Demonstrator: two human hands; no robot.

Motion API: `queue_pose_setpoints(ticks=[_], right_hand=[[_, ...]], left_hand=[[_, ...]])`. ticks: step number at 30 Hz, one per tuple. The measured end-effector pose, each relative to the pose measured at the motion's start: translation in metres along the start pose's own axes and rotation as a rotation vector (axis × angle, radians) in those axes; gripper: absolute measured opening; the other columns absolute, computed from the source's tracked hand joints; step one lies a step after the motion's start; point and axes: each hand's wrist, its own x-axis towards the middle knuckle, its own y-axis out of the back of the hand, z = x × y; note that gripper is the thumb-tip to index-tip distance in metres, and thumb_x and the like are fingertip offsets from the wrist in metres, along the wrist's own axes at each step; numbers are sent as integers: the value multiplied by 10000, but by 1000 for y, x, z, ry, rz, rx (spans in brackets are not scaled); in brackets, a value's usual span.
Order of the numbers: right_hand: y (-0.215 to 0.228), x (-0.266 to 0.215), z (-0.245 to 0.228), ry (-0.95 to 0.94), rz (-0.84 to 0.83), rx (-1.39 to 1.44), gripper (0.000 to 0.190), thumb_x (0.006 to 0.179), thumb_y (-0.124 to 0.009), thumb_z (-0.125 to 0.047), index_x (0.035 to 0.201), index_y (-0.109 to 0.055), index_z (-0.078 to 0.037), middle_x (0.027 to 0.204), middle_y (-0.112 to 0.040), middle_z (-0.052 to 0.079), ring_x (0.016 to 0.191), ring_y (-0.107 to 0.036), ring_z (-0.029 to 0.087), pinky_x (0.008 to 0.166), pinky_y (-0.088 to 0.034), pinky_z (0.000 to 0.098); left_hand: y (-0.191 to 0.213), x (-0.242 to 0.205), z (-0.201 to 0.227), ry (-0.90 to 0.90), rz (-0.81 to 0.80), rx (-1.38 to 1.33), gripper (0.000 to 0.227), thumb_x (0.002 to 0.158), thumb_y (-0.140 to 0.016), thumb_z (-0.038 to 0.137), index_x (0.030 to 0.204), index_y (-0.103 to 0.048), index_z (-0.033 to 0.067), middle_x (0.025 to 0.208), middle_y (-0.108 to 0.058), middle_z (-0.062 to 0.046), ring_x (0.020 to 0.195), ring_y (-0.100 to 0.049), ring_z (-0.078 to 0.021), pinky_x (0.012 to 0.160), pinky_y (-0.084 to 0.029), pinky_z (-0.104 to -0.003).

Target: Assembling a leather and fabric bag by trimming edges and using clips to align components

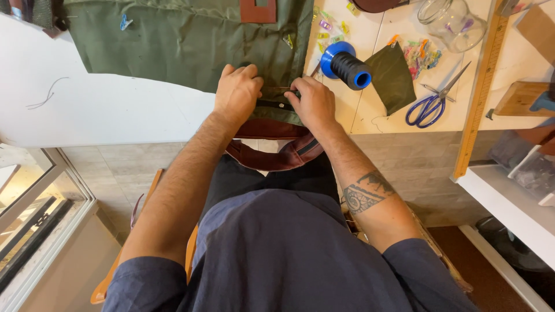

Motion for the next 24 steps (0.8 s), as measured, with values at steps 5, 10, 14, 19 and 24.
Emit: queue_pose_setpoints(ticks=[5, 10, 14, 19, 24], right_hand=[[-2, -1, 3, 20, 30, 5, 145, 919, -759, -257, 978, -654, -175, 888, -660, 30, 833, -734, 329, 641, -614, 506], [-6, -6, 8, 40, 41, 49, 155, 935, -755, -277, 999, -662, -172, 924, -674, 24, 858, -732, 323, 639, -617, 485], [4, -9, 3, 80, 101, 58, 144, 902, -782, -227, 963, -667, -164, 876, -642, 11, 845, -713, 287, 655, -592, 417], [1, -6, 9, 223, 188, 67, 173, 848, -838, -153, 892, -672, -131, 862, -591, 11, 874, -661, 285, 740, -528, 423], [4, -6, 9, 325, 226, 138, 231, 779, -897, -150, 837, -676, -119, 990, -630, 5, 1020, -613, 275, 847, -475, 411]], left_hand=[[12, 6, 13, 85, -36, -9, 338, 683, -917, 312, 854, -651, 192, 915, -528, 38, 836, -598, -190, 749, -356, -369], [29, 8, 24, 45, 135, 19, 188, 805, -779, 192, 769, -600, 145, 886, -502, -45, 898, -524, -262, 737, -334, -384], [12, -2, 17, 21, 121, 9, 204, 798, -793, 216, 816, -595, 173, 789, -552, -21, 869, -563, -229, 781, -366, -375], [13, -8, 10, 42, 15, -123, 269, 765, -849, 327, 878, -641, 200, 806, -612, 28, 875, -600, -209, 799, -432, -345], [19, -11, 10, 36, -44, -230, 241, 720, -897, 244, 885, -733, 182, 821, -645, 17, 844, -618, -207, 797, -509, -296]])
